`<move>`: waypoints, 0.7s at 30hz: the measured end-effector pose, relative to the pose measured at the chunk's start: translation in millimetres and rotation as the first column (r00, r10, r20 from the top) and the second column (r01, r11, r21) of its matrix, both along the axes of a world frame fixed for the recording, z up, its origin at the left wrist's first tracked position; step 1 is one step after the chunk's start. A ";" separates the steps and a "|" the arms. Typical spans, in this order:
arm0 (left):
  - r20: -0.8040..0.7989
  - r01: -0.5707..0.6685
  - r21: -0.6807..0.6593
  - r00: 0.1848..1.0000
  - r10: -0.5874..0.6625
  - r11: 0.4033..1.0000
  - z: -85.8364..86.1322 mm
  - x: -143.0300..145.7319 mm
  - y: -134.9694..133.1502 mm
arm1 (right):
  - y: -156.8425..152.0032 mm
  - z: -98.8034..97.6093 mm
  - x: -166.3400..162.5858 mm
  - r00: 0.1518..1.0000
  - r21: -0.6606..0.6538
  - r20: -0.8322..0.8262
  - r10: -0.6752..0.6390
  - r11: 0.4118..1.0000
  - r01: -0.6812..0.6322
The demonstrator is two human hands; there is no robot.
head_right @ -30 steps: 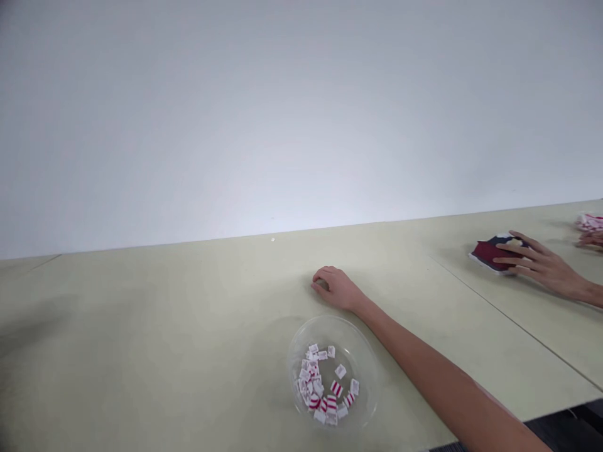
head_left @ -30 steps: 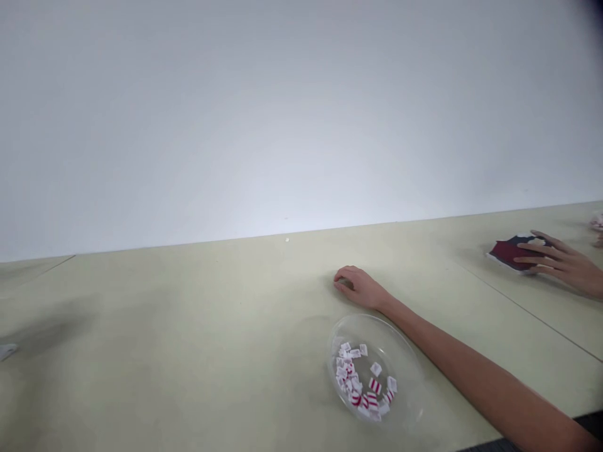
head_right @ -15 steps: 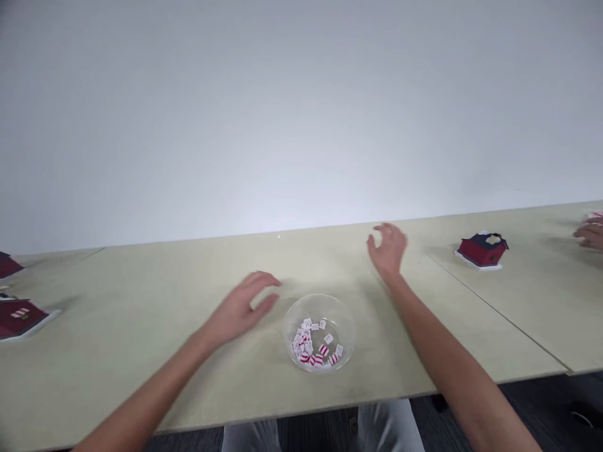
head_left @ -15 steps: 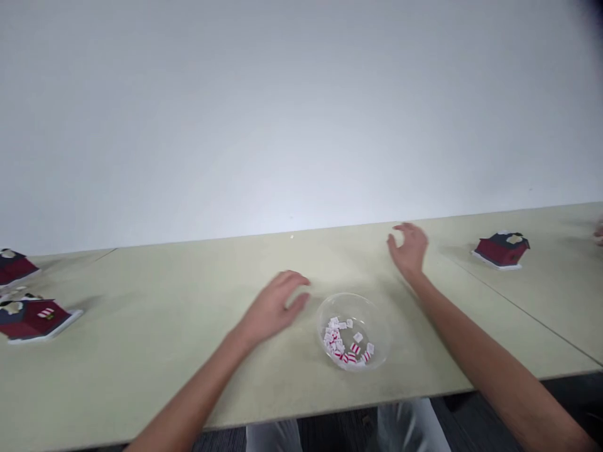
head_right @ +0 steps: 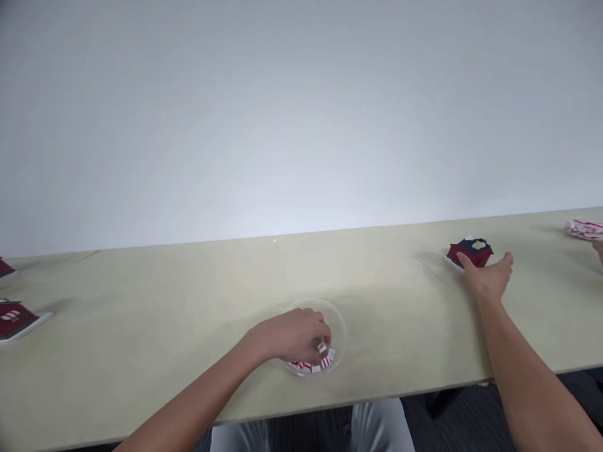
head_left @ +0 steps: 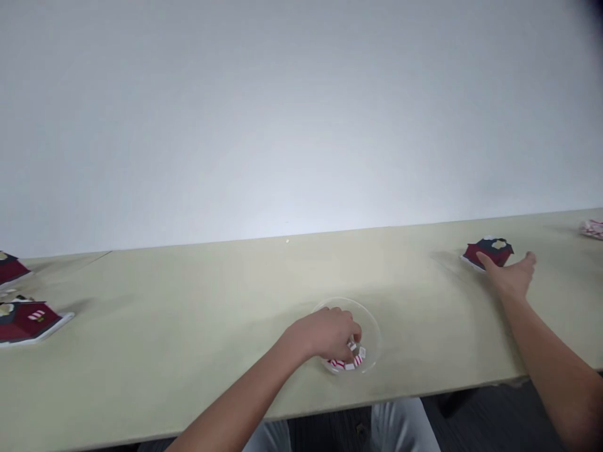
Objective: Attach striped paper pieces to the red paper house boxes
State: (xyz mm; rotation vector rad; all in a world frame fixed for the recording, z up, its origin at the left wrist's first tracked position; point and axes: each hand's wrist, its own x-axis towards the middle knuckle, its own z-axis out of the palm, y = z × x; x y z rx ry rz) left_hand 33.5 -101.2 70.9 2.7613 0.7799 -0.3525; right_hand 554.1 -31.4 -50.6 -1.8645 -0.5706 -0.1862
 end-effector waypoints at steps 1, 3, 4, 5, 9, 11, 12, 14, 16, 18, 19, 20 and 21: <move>-0.001 -0.001 -0.010 1.000 0.001 1.000 -0.1 1.6 1.5 | 2.5 -0.7 2.4 0.999 0.016 -0.047 0.017 1.000 -0.016; 0.008 0.002 -0.017 1.000 -0.002 1.000 -1.3 3.8 3.2 | 7.3 0.1 6.2 0.994 0.034 -0.098 0.043 0.999 -0.040; 0.017 0.010 -0.007 1.000 -0.010 1.000 -2.6 4.6 3.6 | 9.6 1.0 7.9 0.994 0.036 -0.105 0.042 0.999 -0.038; 0.024 0.020 0.010 1.000 -0.020 1.000 -4.2 5.0 3.8 | 11.9 2.0 9.4 0.994 0.038 -0.105 0.030 0.999 -0.026; 0.031 0.004 0.089 0.999 -0.007 0.996 -8.0 6.2 3.0 | 20.1 3.3 16.2 0.989 0.035 -0.147 0.012 0.999 -0.007; 0.009 -0.018 0.087 1.000 0.017 0.996 -5.1 7.9 1.8 | 23.8 1.5 19.3 0.983 0.037 -0.182 0.018 0.999 -0.012; -0.012 -0.019 0.081 1.000 0.021 0.997 -2.7 9.4 1.1 | 25.6 0.1 20.0 0.982 0.040 -0.187 0.011 0.999 -0.004; -0.066 -0.010 0.071 0.998 0.015 0.997 2.7 13.5 -0.2 | 29.9 -2.2 17.8 0.983 0.049 -0.182 -0.017 0.998 0.026; -0.110 -0.003 0.073 0.994 0.011 0.997 6.5 17.8 -1.2 | 35.6 -1.9 8.3 0.984 0.066 -0.177 -0.031 0.997 0.044; -0.131 -0.007 0.084 0.991 0.018 0.996 7.4 21.3 -2.0 | 42.6 3.0 -10.0 0.983 0.088 -0.186 -0.009 0.996 0.026; -0.137 -0.012 0.093 0.990 0.025 0.996 6.8 22.5 -2.2 | 46.4 7.2 -22.6 0.981 0.103 -0.192 0.021 0.995 -0.001; -0.145 -0.024 0.101 0.989 0.038 0.995 5.8 23.4 -2.4 | 50.0 12.2 -37.3 0.977 0.117 -0.195 0.084 0.991 -0.061; -0.156 -0.042 0.108 0.986 0.059 0.993 4.5 24.2 -2.4 | 53.3 17.6 -53.8 0.969 0.141 -0.191 0.158 0.981 -0.133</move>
